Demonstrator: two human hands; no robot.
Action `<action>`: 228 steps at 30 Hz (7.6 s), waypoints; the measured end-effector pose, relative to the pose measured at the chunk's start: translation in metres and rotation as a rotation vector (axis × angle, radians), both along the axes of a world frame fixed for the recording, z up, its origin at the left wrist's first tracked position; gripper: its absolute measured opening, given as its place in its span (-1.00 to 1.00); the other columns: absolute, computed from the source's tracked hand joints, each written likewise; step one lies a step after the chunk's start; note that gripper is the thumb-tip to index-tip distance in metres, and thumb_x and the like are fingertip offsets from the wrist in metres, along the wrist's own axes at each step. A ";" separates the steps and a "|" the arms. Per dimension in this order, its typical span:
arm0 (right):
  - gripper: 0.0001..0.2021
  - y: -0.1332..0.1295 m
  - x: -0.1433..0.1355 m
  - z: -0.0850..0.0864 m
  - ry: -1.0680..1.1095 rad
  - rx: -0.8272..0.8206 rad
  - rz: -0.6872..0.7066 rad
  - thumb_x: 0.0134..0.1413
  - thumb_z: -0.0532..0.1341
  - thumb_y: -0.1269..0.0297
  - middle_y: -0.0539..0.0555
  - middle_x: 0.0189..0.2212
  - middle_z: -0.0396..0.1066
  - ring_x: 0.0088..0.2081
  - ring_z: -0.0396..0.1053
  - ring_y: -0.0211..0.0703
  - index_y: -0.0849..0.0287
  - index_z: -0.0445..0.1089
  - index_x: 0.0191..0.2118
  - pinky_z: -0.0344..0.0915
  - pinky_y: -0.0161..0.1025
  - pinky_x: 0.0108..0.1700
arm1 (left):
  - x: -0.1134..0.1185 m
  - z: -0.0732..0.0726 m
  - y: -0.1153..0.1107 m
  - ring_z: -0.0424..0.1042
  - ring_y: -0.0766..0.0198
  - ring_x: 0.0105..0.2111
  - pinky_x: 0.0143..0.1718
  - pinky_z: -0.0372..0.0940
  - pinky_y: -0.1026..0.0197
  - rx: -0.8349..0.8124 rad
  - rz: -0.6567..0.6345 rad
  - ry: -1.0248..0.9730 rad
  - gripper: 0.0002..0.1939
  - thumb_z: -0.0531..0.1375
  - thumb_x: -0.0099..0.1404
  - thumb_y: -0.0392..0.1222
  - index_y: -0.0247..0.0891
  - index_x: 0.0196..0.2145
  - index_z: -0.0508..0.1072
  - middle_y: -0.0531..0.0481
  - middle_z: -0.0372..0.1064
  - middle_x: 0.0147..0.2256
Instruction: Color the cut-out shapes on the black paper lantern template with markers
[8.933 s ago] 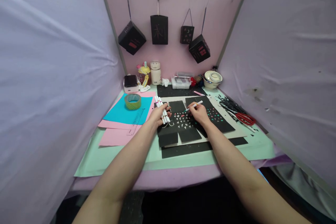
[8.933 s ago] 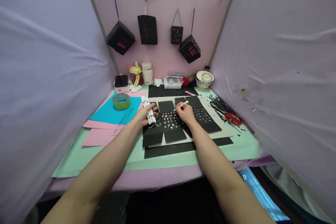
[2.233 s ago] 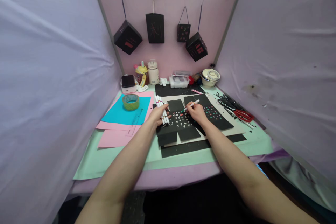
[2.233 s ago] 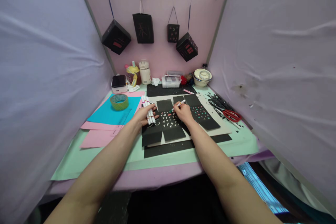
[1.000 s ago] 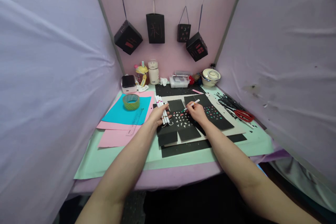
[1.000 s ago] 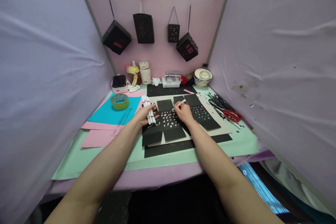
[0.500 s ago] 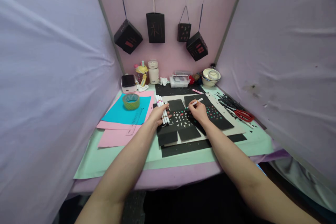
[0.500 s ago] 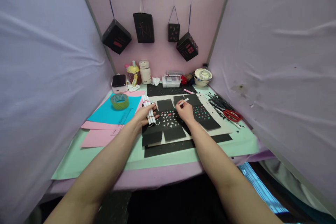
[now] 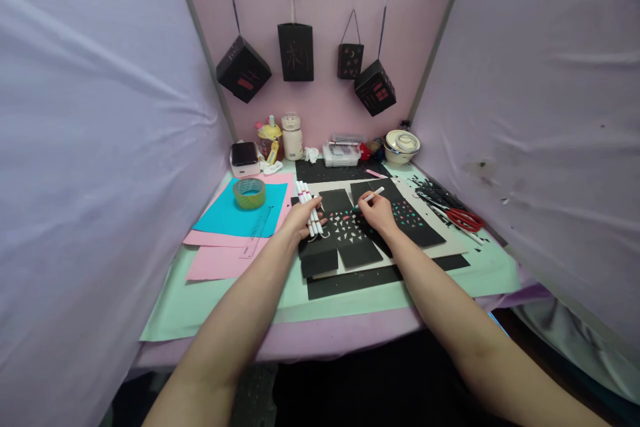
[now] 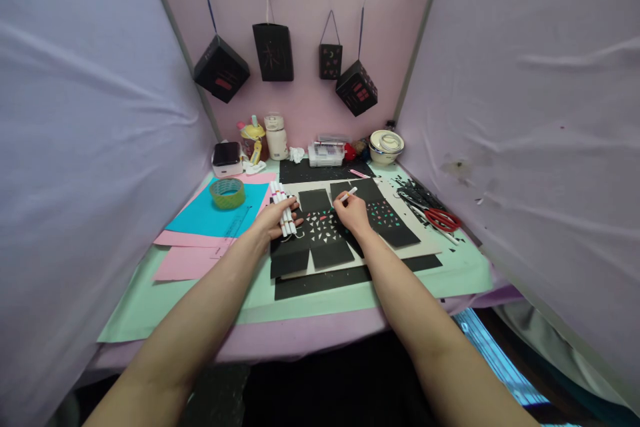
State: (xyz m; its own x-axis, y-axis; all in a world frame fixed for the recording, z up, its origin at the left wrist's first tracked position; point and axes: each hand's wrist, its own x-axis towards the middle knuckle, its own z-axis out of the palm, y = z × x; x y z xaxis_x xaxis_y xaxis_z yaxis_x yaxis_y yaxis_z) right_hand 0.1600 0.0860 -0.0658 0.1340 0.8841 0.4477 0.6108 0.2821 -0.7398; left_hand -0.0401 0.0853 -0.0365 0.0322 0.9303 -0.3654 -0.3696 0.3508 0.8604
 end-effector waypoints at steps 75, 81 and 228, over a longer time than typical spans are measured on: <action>-0.85 -0.009 -0.012 0.002 0.098 -0.067 0.397 -0.03 0.10 0.26 0.01 -0.52 0.44 -0.39 0.40 -0.18 0.17 0.39 -0.43 0.26 -0.29 -0.31 | 0.001 0.003 -0.003 0.29 0.42 -0.66 -0.38 0.40 0.04 -0.005 -0.001 -0.011 -0.81 0.26 0.05 -0.24 -0.29 -0.37 0.33 0.08 0.30 -0.54; -0.85 -0.008 -0.012 0.001 0.080 -0.067 0.414 -0.02 0.10 0.26 0.02 -0.51 0.44 -0.38 0.40 -0.19 0.18 0.39 -0.44 0.26 -0.30 -0.30 | 0.000 0.003 -0.002 0.28 0.43 -0.65 -0.36 0.40 0.03 0.001 -0.006 -0.009 -0.80 0.27 0.05 -0.23 -0.29 -0.37 0.33 0.08 0.30 -0.55; -0.85 -0.011 -0.013 0.006 0.064 -0.079 0.356 -0.04 0.09 0.27 0.00 -0.55 0.43 -0.41 0.41 -0.19 0.18 0.37 -0.48 0.25 -0.31 -0.33 | 0.001 0.001 -0.001 0.29 0.44 -0.65 -0.39 0.40 0.06 0.006 -0.005 -0.006 -0.79 0.28 0.03 -0.22 -0.29 -0.39 0.33 0.06 0.33 -0.51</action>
State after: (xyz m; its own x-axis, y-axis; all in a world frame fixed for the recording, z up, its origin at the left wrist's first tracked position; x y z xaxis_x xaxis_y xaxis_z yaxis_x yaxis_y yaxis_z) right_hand 0.1467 0.0747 -0.0600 -0.1626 0.9118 0.3771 0.4365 0.4092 -0.8012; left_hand -0.0394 0.0841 -0.0357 0.0389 0.9323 -0.3596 -0.3727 0.3474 0.8605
